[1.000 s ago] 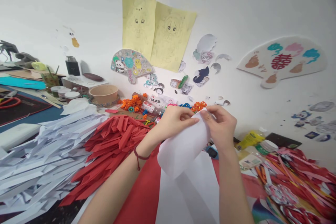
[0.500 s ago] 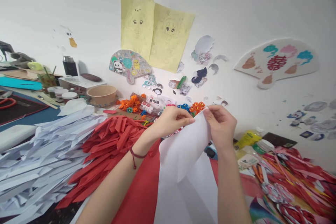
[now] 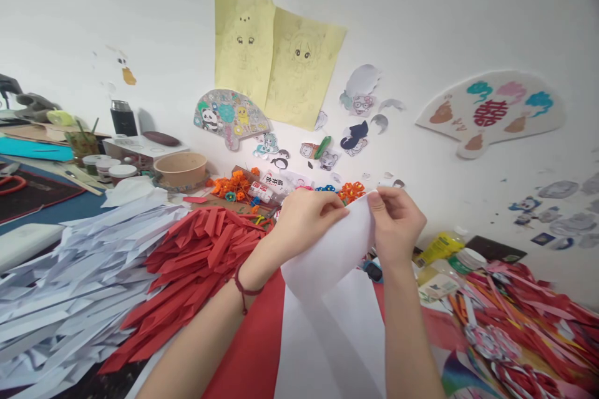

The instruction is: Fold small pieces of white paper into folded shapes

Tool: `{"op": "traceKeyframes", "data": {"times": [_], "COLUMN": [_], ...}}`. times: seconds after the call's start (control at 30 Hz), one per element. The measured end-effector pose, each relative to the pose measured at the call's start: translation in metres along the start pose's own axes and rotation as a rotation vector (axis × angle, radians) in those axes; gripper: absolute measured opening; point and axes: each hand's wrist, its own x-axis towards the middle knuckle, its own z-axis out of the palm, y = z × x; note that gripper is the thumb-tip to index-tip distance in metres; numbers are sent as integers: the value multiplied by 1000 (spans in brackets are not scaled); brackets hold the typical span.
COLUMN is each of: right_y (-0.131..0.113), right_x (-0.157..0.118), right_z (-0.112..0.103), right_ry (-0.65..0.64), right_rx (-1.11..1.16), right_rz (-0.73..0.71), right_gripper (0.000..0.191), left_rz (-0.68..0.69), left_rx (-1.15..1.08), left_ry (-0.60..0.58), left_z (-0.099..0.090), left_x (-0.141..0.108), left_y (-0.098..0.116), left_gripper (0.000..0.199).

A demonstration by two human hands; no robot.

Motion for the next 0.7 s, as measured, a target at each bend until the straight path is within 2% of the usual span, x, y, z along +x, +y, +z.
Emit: {"op": "traceKeyframes", "data": {"times": [0.2, 0.3, 0.43, 0.7], "right_y": [20, 28, 32, 33], "right_x": [7, 14, 21, 24], "right_z": [-8, -17, -27, -43], "right_ry": [282, 368, 315, 242], "right_rx": [68, 189, 399, 497], "right_rz": [-57, -103, -107, -97], "right_gripper": [22, 22, 26, 28], "left_rz": [16, 36, 84, 217], "left_rx": [-14, -15, 41, 143], "left_ry": [-132, -198, -216, -112], "left_z": [-11, -18, -19, -9], "left_x": [-1, -1, -1, 2], "left_y": [-3, -5, -5, 4], "left_gripper": [19, 22, 23, 13]}}
